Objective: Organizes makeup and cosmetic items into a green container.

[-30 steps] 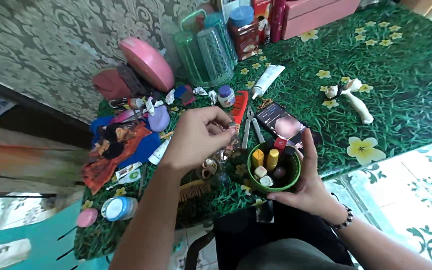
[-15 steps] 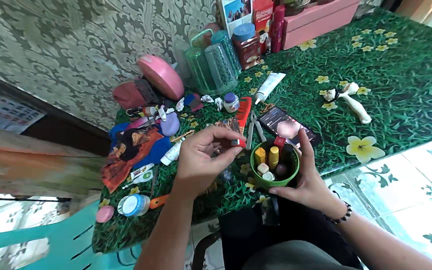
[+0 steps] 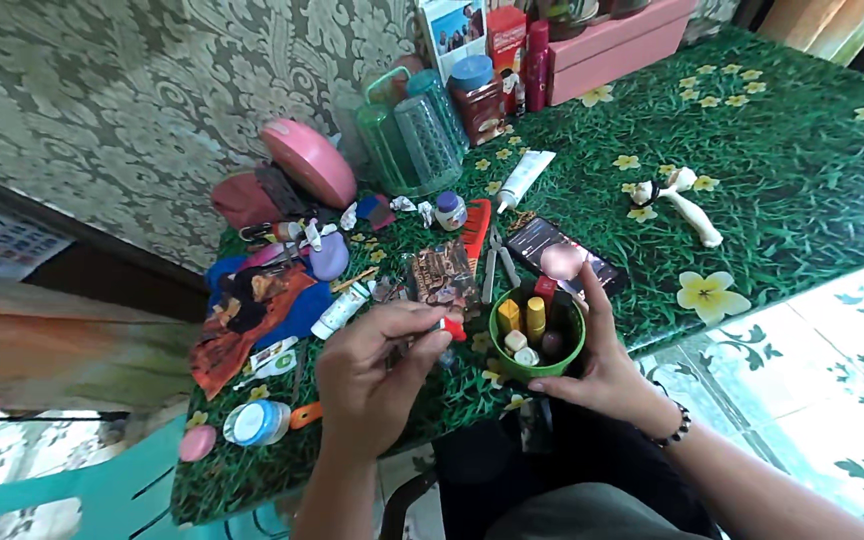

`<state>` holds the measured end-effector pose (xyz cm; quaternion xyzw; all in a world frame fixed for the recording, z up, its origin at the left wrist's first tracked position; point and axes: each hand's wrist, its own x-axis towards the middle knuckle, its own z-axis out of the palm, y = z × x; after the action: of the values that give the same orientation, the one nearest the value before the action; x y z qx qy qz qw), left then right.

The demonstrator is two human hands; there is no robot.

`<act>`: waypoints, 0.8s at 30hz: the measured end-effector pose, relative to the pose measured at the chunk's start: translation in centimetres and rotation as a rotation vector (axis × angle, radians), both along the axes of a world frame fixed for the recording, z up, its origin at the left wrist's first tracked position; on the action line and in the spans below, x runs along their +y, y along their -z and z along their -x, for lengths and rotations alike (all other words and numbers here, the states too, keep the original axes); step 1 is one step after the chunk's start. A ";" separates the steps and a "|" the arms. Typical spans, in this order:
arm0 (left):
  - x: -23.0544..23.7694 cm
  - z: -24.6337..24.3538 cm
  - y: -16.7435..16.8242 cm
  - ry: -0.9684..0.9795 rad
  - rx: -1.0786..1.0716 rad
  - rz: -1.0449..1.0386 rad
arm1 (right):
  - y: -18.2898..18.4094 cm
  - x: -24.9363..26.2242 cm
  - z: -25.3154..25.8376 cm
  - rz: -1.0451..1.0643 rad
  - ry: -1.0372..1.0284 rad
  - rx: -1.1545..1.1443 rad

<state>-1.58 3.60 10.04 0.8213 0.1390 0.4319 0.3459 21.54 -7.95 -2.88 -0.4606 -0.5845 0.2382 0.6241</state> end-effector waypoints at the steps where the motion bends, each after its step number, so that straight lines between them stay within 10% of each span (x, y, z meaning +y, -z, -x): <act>1: -0.1 0.4 0.1 0.004 -0.016 0.002 | 0.0 0.0 0.0 -0.002 -0.002 0.005; 17: -4.5 1.0 4.1 -0.079 -0.190 0.227 | -1.2 1.4 1.7 0.109 0.050 -0.048; 24: -7.1 0.1 6.2 -0.005 -0.246 0.203 | -3.4 -1.7 1.5 -0.276 0.123 -0.167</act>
<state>-1.64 -3.50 3.84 0.7226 0.1404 0.5138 0.4406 20.07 -9.61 0.50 -0.4234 -0.6324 0.0779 0.6440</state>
